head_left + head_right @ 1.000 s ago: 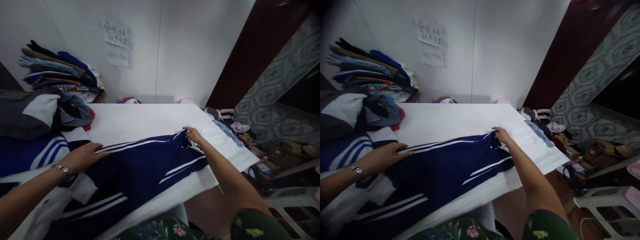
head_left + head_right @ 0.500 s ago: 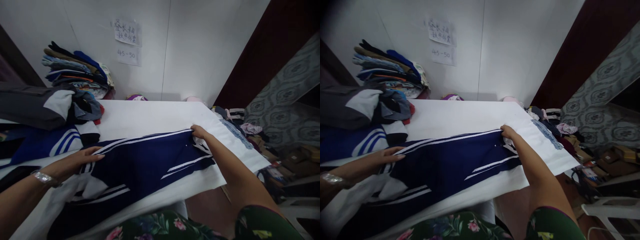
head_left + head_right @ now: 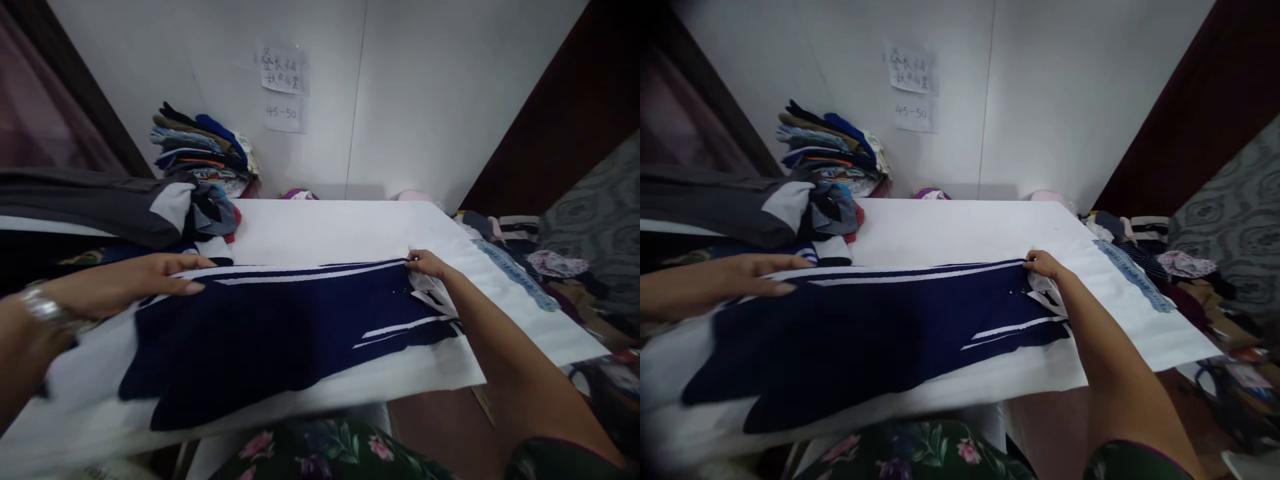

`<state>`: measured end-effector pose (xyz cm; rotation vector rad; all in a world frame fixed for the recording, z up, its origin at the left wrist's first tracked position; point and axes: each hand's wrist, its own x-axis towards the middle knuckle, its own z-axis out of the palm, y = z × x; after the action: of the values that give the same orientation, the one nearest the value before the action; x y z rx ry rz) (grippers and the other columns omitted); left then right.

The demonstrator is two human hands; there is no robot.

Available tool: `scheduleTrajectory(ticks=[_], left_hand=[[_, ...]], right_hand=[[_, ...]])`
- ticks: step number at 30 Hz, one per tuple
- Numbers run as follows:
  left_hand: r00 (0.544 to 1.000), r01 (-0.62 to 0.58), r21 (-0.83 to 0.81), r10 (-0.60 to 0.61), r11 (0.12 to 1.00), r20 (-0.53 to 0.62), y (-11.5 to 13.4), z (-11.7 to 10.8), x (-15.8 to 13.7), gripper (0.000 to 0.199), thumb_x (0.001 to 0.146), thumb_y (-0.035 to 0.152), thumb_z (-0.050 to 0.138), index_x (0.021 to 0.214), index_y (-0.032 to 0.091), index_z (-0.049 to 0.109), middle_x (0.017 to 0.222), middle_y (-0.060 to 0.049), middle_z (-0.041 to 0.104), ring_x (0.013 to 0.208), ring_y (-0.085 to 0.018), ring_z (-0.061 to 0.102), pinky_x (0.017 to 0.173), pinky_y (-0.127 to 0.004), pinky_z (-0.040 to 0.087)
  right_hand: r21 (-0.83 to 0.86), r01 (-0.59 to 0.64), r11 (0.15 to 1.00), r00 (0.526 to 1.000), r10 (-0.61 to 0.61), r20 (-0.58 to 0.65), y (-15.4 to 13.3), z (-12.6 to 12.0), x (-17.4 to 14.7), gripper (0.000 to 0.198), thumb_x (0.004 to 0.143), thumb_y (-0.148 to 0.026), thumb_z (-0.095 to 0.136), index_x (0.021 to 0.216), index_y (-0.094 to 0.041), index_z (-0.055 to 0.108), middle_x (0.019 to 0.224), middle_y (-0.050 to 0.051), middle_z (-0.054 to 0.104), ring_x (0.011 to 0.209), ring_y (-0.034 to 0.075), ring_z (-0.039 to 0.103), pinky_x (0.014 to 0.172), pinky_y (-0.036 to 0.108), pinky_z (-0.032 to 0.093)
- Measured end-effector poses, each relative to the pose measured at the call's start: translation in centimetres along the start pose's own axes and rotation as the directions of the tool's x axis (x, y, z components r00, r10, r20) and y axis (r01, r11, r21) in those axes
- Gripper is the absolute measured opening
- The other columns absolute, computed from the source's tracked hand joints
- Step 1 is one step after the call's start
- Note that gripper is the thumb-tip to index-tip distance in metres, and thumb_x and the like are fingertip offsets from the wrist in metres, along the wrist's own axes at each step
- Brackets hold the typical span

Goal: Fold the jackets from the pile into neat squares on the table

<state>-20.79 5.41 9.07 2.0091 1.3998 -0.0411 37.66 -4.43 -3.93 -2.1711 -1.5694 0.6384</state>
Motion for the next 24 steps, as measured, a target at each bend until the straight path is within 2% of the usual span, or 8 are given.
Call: scheduleTrajectory(ticks=[1,3,6,9,14,19,22,24], left_hand=[[0.999,-0.016,0.018,0.015,1.0,0.044,-0.4,0.0,1.2,0.073,0.061,0.065,0.06,0.118,0.021,0.06,0.111,-0.002,0.068,0.101,-0.025,0.062,0.088,-0.034,0.051],[0.998,0.048,0.116,-0.044,0.992,-0.044,-1.7,0.9,3.8,0.065,0.058,0.059,0.062,0.101,0.01,0.064,0.103,-0.009,0.069,0.095,-0.025,0.062,0.087,-0.031,0.049],[0.992,0.116,0.166,-0.106,0.979,-0.066,-4.2,3.3,6.9,0.054,0.065,0.053,0.057,0.096,0.009,0.063,0.094,-0.009,0.071,0.087,-0.021,0.062,0.08,-0.028,0.048],[0.984,0.13,0.125,-0.113,0.984,-0.137,-5.7,4.8,7.7,0.047,0.071,0.053,0.053,0.093,0.013,0.063,0.086,-0.005,0.07,0.082,-0.019,0.062,0.072,-0.025,0.047],[0.977,0.073,0.085,-0.054,0.994,-0.205,-5.7,4.7,7.3,0.048,0.075,0.056,0.047,0.093,0.014,0.063,0.085,-0.004,0.069,0.081,-0.019,0.062,0.071,-0.025,0.046],[0.968,0.119,0.302,-0.042,0.946,-0.249,-5.5,5.8,8.1,0.05,0.075,0.051,0.048,0.105,0.013,0.063,0.106,-0.013,0.068,0.099,-0.027,0.061,0.087,-0.035,0.045],[0.945,0.0,0.323,0.105,0.947,-0.309,-5.8,6.1,8.6,0.068,0.075,0.056,0.047,0.123,0.008,0.055,0.128,-0.018,0.057,0.119,-0.028,0.051,0.103,-0.035,0.036],[0.962,-0.036,0.268,0.106,0.963,-0.25,-6.0,5.9,8.7,0.083,0.073,0.062,0.046,0.131,0.004,0.048,0.137,-0.02,0.05,0.125,-0.028,0.047,0.107,-0.033,0.033]], right_hand=[[-0.021,0.006,1.0,1.0,-0.006,-0.01,0.0,0.3,0.3,0.012,0.072,-0.029,0.06,0.074,-0.018,0.061,0.052,-0.005,0.053,0.051,0.011,0.05,0.053,0.022,0.04],[-0.072,0.015,0.997,0.999,-0.017,-0.028,-0.1,0.9,0.8,0.01,0.071,-0.027,0.063,0.073,-0.018,0.062,0.057,-0.003,0.057,0.058,0.013,0.054,0.059,0.023,0.041],[-0.158,0.027,0.987,0.999,-0.034,-0.042,-0.2,1.5,1.5,0.009,0.07,-0.024,0.065,0.076,-0.018,0.066,0.069,0.001,0.064,0.07,0.016,0.058,0.066,0.025,0.042],[-0.234,0.028,0.972,0.998,-0.039,-0.043,0.1,1.7,2.0,0.014,0.072,-0.026,0.065,0.082,-0.019,0.07,0.082,0.004,0.069,0.08,0.019,0.06,0.072,0.026,0.043],[-0.35,-0.03,0.936,0.999,0.014,-0.05,0.4,2.0,2.8,0.018,0.072,-0.029,0.063,0.086,-0.02,0.073,0.086,0.007,0.07,0.083,0.022,0.062,0.072,0.029,0.044],[-0.404,-0.092,0.91,0.995,0.064,-0.082,-0.1,3.1,3.2,0.022,0.07,-0.022,0.063,0.088,-0.021,0.073,0.091,0.009,0.071,0.087,0.024,0.064,0.074,0.031,0.045],[-0.398,-0.076,0.914,0.994,0.037,-0.104,-0.2,3.4,2.9,0.032,0.072,-0.019,0.061,0.103,-0.021,0.071,0.112,0.011,0.067,0.102,0.027,0.061,0.084,0.033,0.046],[-0.387,-0.044,0.921,0.994,-0.001,-0.114,0.0,3.3,2.5,0.04,0.074,-0.018,0.062,0.113,-0.023,0.067,0.131,0.01,0.057,0.117,0.028,0.053,0.095,0.035,0.042]])
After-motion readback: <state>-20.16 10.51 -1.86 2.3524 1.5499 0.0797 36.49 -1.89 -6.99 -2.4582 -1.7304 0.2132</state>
